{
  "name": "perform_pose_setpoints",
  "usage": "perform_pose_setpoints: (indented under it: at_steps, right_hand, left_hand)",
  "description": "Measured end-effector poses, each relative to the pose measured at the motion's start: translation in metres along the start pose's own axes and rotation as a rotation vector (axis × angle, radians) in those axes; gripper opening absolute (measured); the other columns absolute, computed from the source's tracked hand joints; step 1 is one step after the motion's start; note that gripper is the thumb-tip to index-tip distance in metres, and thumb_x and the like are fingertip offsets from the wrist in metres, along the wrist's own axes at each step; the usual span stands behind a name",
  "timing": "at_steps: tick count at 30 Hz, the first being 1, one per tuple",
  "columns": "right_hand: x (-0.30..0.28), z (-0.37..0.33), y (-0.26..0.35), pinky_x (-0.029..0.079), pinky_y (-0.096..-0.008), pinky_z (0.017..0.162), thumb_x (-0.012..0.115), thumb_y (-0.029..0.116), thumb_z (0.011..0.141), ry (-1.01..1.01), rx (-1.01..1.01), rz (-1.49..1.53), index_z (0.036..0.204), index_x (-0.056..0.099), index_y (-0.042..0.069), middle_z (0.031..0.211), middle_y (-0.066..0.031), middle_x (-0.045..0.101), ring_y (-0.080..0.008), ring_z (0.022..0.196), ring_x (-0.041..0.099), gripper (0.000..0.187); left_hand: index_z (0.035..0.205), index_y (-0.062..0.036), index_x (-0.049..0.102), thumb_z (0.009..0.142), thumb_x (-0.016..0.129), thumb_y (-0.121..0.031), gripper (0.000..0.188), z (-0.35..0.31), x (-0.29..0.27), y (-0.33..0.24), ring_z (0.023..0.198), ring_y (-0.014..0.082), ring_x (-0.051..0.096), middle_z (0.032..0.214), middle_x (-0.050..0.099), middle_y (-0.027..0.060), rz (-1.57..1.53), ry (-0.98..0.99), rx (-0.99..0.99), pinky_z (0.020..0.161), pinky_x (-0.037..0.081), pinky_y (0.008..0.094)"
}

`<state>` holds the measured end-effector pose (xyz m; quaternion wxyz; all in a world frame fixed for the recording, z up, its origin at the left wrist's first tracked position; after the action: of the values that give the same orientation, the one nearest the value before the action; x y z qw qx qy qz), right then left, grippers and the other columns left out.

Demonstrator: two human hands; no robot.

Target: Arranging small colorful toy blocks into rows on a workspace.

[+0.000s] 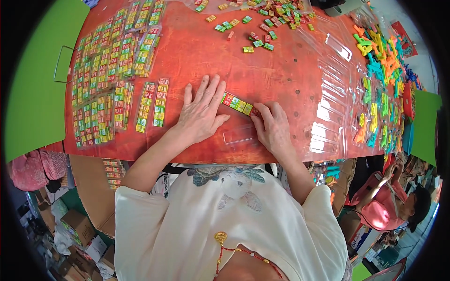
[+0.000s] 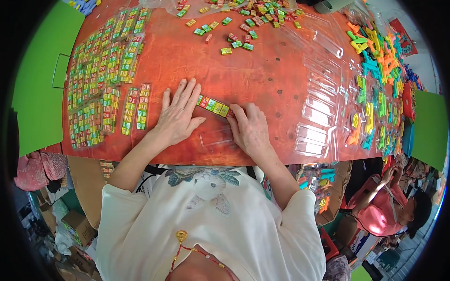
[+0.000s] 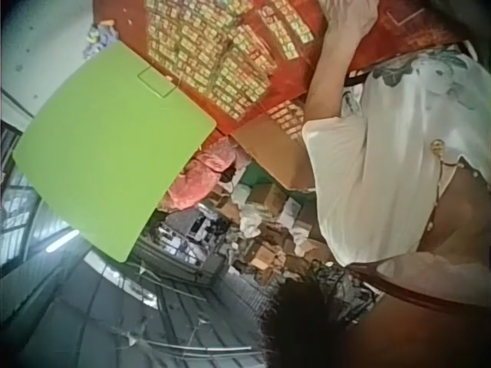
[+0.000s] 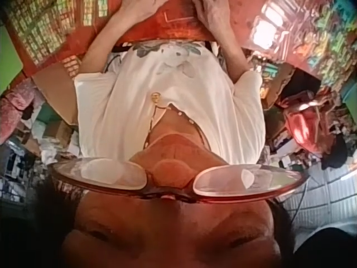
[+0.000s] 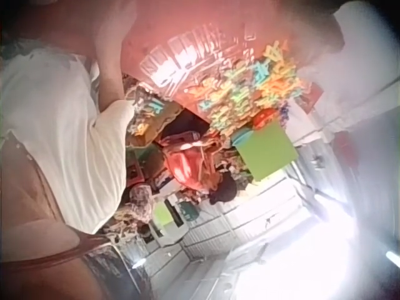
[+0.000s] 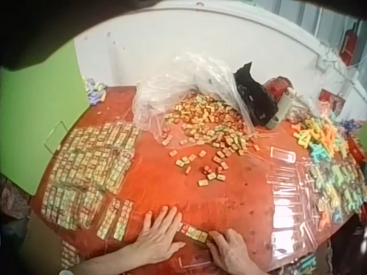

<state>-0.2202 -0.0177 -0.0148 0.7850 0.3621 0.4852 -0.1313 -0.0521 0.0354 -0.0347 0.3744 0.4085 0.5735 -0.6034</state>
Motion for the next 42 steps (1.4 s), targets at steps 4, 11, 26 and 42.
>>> perform_pose_setpoints:
  at_steps: [4,11,26,42]
  right_hand:
    - [-0.006,0.002,0.001,0.047,-0.0428,0.081,0.075,0.015,0.084,0.005,-0.001,0.034,0.127,0.060,0.006,0.108,-0.0141,0.058,-0.0312,0.095,0.058,0.046]
    - [-0.014,0.020,0.024,0.043,-0.0420,0.085,0.077,0.019,0.081,0.033,-0.097,-0.031,0.132,0.058,0.011,0.120,-0.0124,0.055,-0.0289,0.105,0.056,0.055]
    - [0.022,0.035,0.045,0.041,-0.0410,0.088,0.076,0.026,0.083,0.117,-0.243,-0.110,0.131,0.062,0.019,0.127,-0.0088,0.054,-0.0265,0.111,0.055,0.050]
    - [-0.019,0.002,-0.040,0.042,-0.0426,0.099,0.069,0.011,0.087,0.009,0.168,0.295,0.133,0.060,0.005,0.129,-0.0182,0.057,-0.0348,0.114,0.057,0.047]
  left_hand:
    - [0.159,-0.0050,0.018,0.094,0.063,-0.035,0.085,0.002,-0.006,0.007,0.153,0.0373,0.020,0.163,0.023,0.0203,-0.139,-0.029,-0.018,0.119,0.013,0.0627]
    - [0.144,-0.0051,0.049,0.093,0.062,-0.014,0.053,-0.004,-0.015,0.017,0.144,0.0352,0.038,0.152,0.045,0.0169,-0.090,-0.161,0.063,0.116,0.028,0.0547]
    - [0.143,-0.0077,0.053,0.093,0.064,-0.018,0.053,0.006,-0.008,0.012,0.145,0.0346,0.035,0.151,0.046,0.0125,0.046,-0.096,0.040,0.114,0.028,0.0554]
    - [0.137,-0.0069,0.057,0.090,0.064,-0.018,0.050,0.030,-0.005,-0.034,0.120,0.0324,0.053,0.129,0.056,0.0162,0.222,-0.125,0.270,0.106,0.035,0.0583]
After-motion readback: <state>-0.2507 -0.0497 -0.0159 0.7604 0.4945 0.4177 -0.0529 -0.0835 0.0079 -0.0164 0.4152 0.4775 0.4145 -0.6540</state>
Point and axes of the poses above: each hand's wrist, its own z-axis towards the middle knuckle, its own x-axis out of the palm, y = z × x, the point moved 9 cm from there along z, towards the middle knuckle
